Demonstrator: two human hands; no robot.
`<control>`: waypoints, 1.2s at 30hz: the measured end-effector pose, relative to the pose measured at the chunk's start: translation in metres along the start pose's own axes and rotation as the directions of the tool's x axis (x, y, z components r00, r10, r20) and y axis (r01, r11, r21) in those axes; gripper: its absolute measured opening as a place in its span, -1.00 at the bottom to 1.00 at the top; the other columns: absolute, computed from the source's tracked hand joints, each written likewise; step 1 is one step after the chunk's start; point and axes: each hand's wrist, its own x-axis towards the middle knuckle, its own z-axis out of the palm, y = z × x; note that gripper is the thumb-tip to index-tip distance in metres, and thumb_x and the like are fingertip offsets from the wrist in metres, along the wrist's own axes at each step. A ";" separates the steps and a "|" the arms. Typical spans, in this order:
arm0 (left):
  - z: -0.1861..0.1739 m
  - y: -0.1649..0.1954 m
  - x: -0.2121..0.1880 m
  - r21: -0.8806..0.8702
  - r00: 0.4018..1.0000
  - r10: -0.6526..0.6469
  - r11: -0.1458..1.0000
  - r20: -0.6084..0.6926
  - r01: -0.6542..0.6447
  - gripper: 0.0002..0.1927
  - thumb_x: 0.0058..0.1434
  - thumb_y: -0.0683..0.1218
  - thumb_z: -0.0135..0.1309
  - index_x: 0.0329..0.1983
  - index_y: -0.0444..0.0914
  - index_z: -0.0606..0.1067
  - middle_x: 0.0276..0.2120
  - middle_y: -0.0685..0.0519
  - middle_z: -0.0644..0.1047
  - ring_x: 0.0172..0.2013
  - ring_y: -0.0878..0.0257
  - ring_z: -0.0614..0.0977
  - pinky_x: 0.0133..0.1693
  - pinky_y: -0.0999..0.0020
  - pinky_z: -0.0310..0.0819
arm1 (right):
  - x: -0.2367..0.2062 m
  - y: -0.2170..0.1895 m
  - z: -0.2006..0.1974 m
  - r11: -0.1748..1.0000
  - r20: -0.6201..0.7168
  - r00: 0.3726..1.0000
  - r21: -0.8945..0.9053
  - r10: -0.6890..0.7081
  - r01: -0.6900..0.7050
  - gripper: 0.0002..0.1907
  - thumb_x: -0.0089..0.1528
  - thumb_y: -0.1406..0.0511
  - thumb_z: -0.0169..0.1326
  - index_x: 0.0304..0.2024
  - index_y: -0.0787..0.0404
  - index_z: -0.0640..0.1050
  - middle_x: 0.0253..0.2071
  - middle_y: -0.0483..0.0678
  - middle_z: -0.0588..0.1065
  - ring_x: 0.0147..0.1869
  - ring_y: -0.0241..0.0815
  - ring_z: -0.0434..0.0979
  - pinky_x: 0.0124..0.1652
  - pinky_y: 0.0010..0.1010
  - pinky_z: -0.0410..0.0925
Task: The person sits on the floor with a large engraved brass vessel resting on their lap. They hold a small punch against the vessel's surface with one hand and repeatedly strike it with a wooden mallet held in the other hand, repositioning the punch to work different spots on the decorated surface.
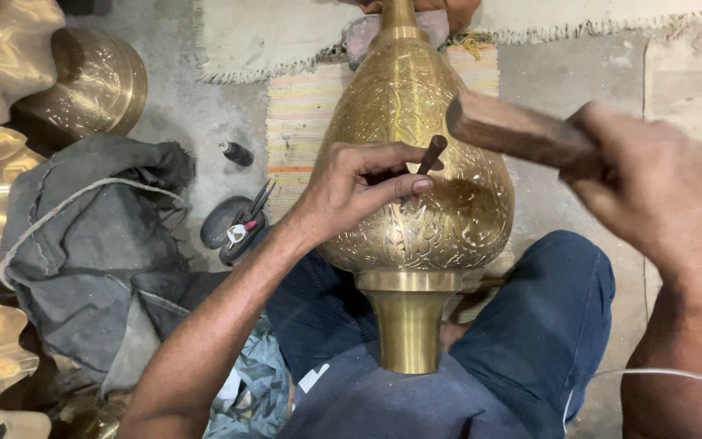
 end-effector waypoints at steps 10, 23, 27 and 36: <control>0.004 -0.012 0.000 -0.036 0.999 0.030 0.999 0.024 -0.030 -0.66 0.32 0.01 0.22 0.08 -0.24 0.61 -0.17 0.01 0.72 -0.25 0.31 0.79 -0.20 0.38 0.74 | 0.005 -0.022 -0.012 0.962 0.006 0.988 0.224 0.157 -0.154 -0.66 0.13 0.35 0.33 -0.11 0.29 0.52 -0.41 0.02 0.55 -0.34 -0.05 0.58 -0.32 -0.19 0.43; 0.024 0.010 -0.012 -0.379 0.876 -0.336 0.904 -0.347 0.197 -0.64 0.32 -0.03 0.21 0.12 -0.27 0.57 -0.39 0.03 0.68 -0.35 0.31 0.75 -0.27 0.40 0.76 | 0.009 -0.017 0.041 0.952 0.094 0.970 0.195 0.222 -0.237 -0.66 0.19 0.32 0.27 -0.07 0.24 0.43 -0.21 0.11 0.56 -0.11 0.14 0.62 -0.15 -0.01 0.47; 0.042 0.020 -0.015 -0.133 0.864 -0.339 0.941 -0.371 0.312 -0.64 0.28 -0.05 0.24 0.11 -0.26 0.56 -0.37 0.03 0.70 -0.38 0.33 0.77 -0.33 0.43 0.73 | 0.016 -0.007 0.056 0.961 0.179 0.965 0.165 0.190 -0.220 -0.68 0.18 0.36 0.28 -0.04 0.20 0.51 -0.25 0.10 0.59 -0.13 0.14 0.62 -0.13 0.00 0.46; 0.044 0.020 -0.010 -0.223 0.809 -0.438 0.898 -0.391 0.378 -0.67 0.25 -0.02 0.20 0.06 -0.20 0.59 -0.33 0.09 0.71 -0.35 0.36 0.78 -0.37 0.45 0.74 | 0.062 0.013 0.047 0.995 0.175 0.984 0.083 0.034 -0.049 -0.74 0.36 0.26 0.20 0.08 0.16 0.55 -0.20 0.04 0.61 -0.17 -0.07 0.66 -0.14 -0.18 0.55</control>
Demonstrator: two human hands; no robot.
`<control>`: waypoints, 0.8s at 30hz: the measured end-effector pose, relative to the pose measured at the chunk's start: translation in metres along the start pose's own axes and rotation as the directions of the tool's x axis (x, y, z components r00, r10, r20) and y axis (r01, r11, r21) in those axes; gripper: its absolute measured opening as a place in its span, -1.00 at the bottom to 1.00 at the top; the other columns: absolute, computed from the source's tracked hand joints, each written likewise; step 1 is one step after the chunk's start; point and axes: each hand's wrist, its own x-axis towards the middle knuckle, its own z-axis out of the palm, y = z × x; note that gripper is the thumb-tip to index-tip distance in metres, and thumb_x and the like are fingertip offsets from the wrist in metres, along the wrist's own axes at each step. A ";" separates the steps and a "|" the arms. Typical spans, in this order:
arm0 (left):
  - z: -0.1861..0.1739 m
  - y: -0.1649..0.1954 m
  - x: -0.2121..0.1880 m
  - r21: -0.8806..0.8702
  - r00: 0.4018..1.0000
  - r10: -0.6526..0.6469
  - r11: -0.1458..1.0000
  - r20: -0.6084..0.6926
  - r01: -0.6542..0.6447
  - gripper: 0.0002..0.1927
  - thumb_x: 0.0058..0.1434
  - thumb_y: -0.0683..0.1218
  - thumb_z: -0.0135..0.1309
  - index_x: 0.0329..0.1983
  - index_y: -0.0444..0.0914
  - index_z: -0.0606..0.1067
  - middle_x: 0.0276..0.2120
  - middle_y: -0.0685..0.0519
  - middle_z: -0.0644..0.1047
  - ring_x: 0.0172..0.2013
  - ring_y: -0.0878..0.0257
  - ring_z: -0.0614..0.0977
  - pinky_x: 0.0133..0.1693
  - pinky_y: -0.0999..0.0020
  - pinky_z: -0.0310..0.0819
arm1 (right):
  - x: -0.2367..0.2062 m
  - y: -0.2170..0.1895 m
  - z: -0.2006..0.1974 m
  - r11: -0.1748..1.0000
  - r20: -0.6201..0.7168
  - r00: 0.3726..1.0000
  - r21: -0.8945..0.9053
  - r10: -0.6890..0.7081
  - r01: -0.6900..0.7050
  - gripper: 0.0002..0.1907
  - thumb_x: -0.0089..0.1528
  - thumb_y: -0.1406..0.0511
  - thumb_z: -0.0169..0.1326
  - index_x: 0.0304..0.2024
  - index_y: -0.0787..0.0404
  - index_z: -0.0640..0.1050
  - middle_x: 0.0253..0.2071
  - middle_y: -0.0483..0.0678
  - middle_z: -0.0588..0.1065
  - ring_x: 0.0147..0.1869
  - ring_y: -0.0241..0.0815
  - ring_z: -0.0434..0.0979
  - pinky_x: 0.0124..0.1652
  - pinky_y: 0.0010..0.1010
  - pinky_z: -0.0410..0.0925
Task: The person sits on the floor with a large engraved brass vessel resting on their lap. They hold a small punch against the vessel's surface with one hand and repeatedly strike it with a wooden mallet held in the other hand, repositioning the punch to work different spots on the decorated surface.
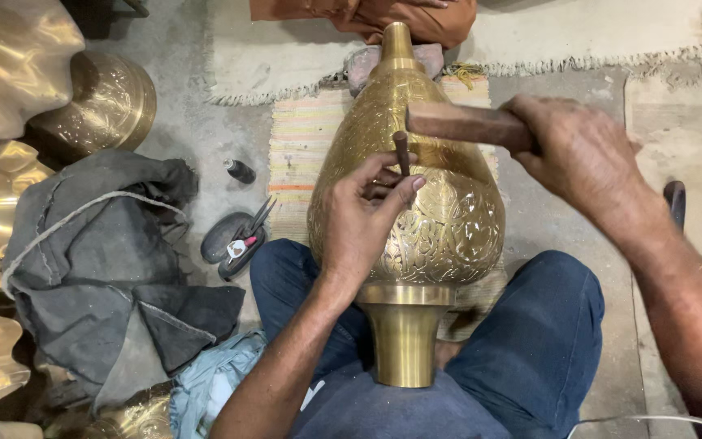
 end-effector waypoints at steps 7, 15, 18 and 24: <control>-0.005 -0.003 0.014 0.054 0.979 0.116 0.991 0.167 -0.126 -0.67 0.27 0.00 0.23 0.05 -0.23 0.58 -0.38 0.06 0.71 -0.37 0.32 0.77 -0.31 0.40 0.73 | 0.014 -0.006 -0.037 0.986 -0.127 0.983 0.086 -0.129 0.141 -0.54 0.24 0.26 0.27 0.19 0.13 0.56 -0.19 0.06 0.63 -0.16 -0.03 0.65 -0.12 -0.14 0.51; -0.007 -0.002 0.021 -0.080 0.962 0.110 0.992 0.248 -0.093 -0.66 0.29 0.00 0.21 0.07 -0.24 0.58 -0.37 0.05 0.71 -0.36 0.34 0.77 -0.31 0.36 0.75 | 0.016 -0.013 -0.057 0.928 -0.051 0.981 0.336 0.187 -0.159 -0.60 0.33 0.18 0.34 -0.15 0.36 0.46 -0.46 0.14 0.43 -0.35 0.00 0.46 -0.31 -0.16 0.41; -0.006 0.001 0.019 0.142 0.967 0.127 0.977 0.222 -0.161 -0.64 0.27 0.03 0.22 0.07 -0.22 0.58 -0.41 0.06 0.71 -0.42 0.35 0.75 -0.32 0.39 0.70 | 0.014 -0.015 -0.054 0.862 -0.096 0.989 0.504 0.109 -0.046 -0.64 0.28 0.16 0.30 -0.06 0.22 0.48 -0.43 -0.13 0.44 -0.34 -0.28 0.46 -0.32 -0.35 0.38; -0.008 0.006 0.017 0.041 0.966 0.165 0.983 0.199 -0.177 -0.66 0.29 0.00 0.21 0.06 -0.24 0.59 -0.40 0.05 0.71 -0.39 0.35 0.76 -0.31 0.41 0.68 | 0.004 -0.019 -0.054 0.886 -0.025 0.982 0.438 0.185 -0.156 -0.62 0.29 0.15 0.33 -0.21 0.27 0.45 -0.50 0.00 0.40 -0.40 -0.19 0.40 -0.36 -0.26 0.35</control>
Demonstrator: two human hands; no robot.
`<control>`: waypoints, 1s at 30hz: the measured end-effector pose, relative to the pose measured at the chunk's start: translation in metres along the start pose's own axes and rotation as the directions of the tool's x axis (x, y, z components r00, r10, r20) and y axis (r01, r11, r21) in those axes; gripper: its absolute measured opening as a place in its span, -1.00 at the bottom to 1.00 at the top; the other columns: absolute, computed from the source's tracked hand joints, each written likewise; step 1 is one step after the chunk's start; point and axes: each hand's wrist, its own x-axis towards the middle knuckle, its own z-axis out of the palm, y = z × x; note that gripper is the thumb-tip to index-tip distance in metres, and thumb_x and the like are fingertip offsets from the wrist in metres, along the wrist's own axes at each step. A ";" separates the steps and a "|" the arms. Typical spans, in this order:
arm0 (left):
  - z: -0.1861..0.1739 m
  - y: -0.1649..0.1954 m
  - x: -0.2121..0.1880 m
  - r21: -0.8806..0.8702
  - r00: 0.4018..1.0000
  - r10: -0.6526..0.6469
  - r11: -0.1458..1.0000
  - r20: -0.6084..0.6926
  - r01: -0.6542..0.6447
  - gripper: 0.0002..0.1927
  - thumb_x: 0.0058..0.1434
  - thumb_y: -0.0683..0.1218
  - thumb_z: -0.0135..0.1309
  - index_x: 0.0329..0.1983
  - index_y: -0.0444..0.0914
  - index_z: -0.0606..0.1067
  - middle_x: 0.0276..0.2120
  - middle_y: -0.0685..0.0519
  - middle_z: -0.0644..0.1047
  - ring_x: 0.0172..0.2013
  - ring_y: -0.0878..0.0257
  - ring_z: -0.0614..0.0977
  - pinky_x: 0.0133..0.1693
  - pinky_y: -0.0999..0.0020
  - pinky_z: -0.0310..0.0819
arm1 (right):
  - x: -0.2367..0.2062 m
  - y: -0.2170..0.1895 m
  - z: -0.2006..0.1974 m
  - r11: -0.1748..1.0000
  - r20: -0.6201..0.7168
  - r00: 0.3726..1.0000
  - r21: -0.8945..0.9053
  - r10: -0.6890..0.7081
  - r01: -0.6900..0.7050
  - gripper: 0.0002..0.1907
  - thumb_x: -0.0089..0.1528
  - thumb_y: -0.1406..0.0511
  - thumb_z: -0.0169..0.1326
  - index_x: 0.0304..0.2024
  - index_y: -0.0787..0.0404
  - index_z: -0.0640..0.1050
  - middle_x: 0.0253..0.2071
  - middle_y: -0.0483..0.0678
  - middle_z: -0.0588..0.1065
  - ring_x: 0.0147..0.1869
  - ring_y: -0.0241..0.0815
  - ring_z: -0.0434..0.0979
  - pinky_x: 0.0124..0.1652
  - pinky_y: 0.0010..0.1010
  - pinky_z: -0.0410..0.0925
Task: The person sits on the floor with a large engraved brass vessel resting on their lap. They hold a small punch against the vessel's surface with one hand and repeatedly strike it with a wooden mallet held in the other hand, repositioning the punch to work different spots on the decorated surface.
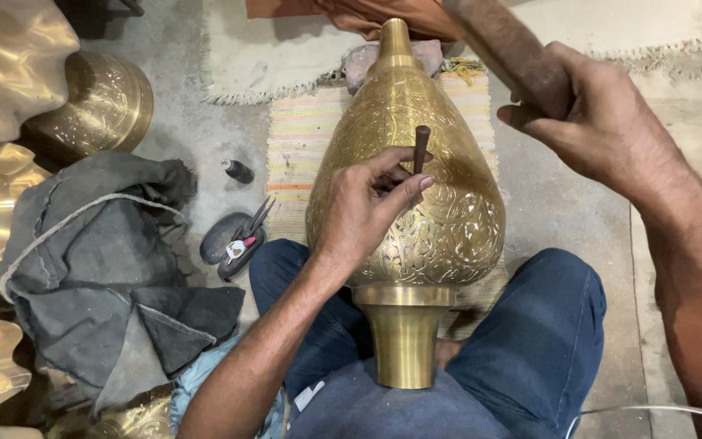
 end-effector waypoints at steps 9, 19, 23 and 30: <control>-0.001 -0.003 0.007 0.165 0.997 -0.041 0.986 0.058 0.031 -0.68 0.28 0.06 0.23 -0.01 -0.21 0.60 -0.43 0.07 0.72 -0.46 0.37 0.74 -0.38 0.39 0.66 | -0.010 -0.001 -0.003 0.944 0.025 0.985 -0.283 -0.170 0.170 -0.75 0.29 0.29 0.20 0.00 0.19 0.52 -0.27 0.07 0.57 -0.22 -0.05 0.62 -0.20 -0.13 0.51; -0.003 0.005 0.001 0.062 0.999 -0.019 0.998 0.039 0.017 -0.67 0.26 0.01 0.24 0.03 -0.23 0.60 -0.43 0.07 0.71 -0.43 0.35 0.75 -0.35 0.42 0.65 | -0.010 -0.002 0.002 0.975 0.145 0.989 -0.221 0.006 0.026 -0.72 0.27 0.23 0.25 -0.19 0.24 0.45 -0.43 0.07 0.51 -0.30 -0.01 0.59 -0.30 -0.09 0.46; -0.003 0.005 0.002 0.014 0.999 -0.012 1.000 0.036 0.011 -0.67 0.28 0.01 0.23 0.05 -0.23 0.59 -0.41 0.07 0.71 -0.41 0.36 0.76 -0.33 0.43 0.67 | -0.006 0.005 0.001 0.984 0.092 0.996 -0.179 -0.002 0.019 -0.73 0.28 0.23 0.23 -0.09 0.16 0.45 -0.43 0.04 0.52 -0.33 -0.02 0.59 -0.28 -0.13 0.47; -0.004 0.006 0.004 0.093 0.999 -0.032 0.995 0.040 0.028 -0.66 0.24 0.03 0.25 0.01 -0.23 0.60 -0.44 0.06 0.71 -0.44 0.34 0.75 -0.36 0.42 0.64 | -0.003 0.009 0.003 0.996 0.089 0.996 -0.083 -0.013 0.021 -0.74 0.30 0.22 0.25 -0.16 0.20 0.44 -0.34 0.05 0.52 -0.28 0.02 0.60 -0.34 -0.11 0.50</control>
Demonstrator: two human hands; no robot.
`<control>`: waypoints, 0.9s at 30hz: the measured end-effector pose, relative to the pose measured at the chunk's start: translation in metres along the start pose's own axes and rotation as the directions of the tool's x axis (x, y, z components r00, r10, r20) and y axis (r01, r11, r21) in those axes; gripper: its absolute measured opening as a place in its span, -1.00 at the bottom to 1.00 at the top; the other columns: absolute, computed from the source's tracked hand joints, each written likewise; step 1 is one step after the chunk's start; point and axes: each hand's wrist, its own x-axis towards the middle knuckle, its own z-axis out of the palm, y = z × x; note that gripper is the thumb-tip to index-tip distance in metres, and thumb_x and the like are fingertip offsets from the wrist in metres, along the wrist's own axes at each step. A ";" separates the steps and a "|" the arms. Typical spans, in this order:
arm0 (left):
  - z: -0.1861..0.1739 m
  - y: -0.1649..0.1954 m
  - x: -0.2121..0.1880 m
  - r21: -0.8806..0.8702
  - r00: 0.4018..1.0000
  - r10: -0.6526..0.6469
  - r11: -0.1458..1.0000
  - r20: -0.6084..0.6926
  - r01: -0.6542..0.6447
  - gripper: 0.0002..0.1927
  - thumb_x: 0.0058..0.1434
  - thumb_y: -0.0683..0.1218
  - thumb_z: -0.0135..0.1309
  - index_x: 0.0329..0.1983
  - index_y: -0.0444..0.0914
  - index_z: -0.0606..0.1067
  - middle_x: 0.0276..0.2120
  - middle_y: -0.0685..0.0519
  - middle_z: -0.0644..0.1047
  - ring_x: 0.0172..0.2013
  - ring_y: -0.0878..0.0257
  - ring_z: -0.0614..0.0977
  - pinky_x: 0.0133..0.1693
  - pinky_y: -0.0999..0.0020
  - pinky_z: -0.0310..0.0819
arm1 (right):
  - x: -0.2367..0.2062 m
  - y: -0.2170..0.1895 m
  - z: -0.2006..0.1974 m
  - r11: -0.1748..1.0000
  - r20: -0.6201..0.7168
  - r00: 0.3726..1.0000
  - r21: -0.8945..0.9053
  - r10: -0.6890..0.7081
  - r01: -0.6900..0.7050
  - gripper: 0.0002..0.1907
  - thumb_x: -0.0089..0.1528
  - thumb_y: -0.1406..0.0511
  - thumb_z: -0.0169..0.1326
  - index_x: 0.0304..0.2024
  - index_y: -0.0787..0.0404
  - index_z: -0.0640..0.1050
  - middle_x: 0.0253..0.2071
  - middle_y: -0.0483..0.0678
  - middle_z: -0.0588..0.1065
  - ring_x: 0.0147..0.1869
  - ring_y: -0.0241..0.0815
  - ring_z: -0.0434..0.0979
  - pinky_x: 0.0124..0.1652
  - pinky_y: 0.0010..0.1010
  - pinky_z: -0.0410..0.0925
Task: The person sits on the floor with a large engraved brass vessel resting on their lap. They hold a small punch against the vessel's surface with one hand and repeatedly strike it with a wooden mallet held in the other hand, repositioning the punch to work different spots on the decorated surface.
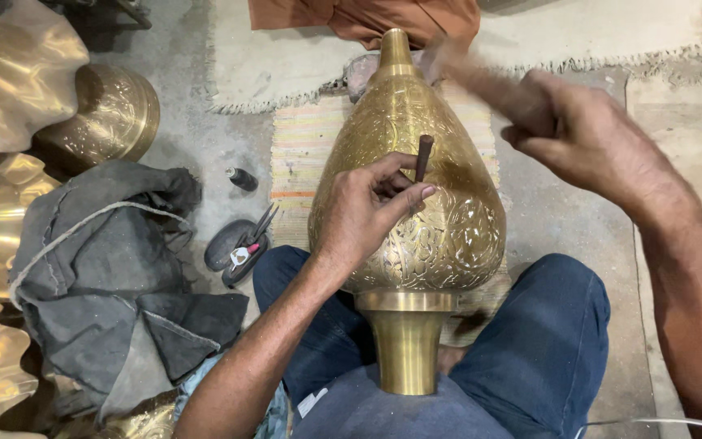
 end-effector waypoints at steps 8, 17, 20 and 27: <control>0.002 -0.006 0.002 0.037 1.000 -0.002 0.999 0.007 0.001 -0.63 0.27 0.05 0.22 0.07 -0.20 0.58 -0.40 0.07 0.72 -0.41 0.34 0.76 -0.32 0.39 0.69 | 0.003 0.011 0.004 0.997 0.058 0.998 0.071 -0.023 0.019 -0.68 0.24 0.24 0.23 0.00 0.13 0.47 -0.30 0.00 0.57 -0.23 -0.11 0.64 -0.24 -0.20 0.54; 0.000 -0.007 0.001 0.017 1.000 0.022 1.000 0.012 -0.022 -0.64 0.26 0.05 0.24 0.02 -0.23 0.60 -0.41 0.05 0.72 -0.41 0.32 0.77 -0.32 0.37 0.67 | 0.009 0.006 0.007 0.994 0.145 0.989 -0.111 0.011 0.005 -0.68 0.22 0.25 0.25 -0.03 0.18 0.51 -0.36 0.06 0.60 -0.28 0.01 0.65 -0.22 -0.08 0.53; 0.000 -0.007 0.001 -0.045 0.999 0.037 0.998 0.013 -0.037 -0.63 0.28 0.04 0.23 0.06 -0.23 0.59 -0.38 0.05 0.72 -0.37 0.33 0.77 -0.30 0.38 0.68 | 0.008 0.003 0.005 0.996 0.059 0.994 0.012 -0.093 0.093 -0.66 0.23 0.26 0.24 0.01 0.20 0.49 -0.29 0.06 0.58 -0.20 -0.02 0.63 -0.18 -0.11 0.52; -0.001 -0.003 0.002 -0.023 1.000 0.005 1.000 0.021 -0.005 -0.63 0.24 0.05 0.25 0.04 -0.22 0.60 -0.40 0.04 0.72 -0.39 0.32 0.77 -0.31 0.37 0.68 | 0.014 0.008 0.004 0.997 0.217 0.975 0.050 0.053 -0.065 -0.68 0.24 0.23 0.21 -0.01 0.20 0.48 -0.25 0.16 0.60 -0.15 0.04 0.65 -0.12 -0.07 0.54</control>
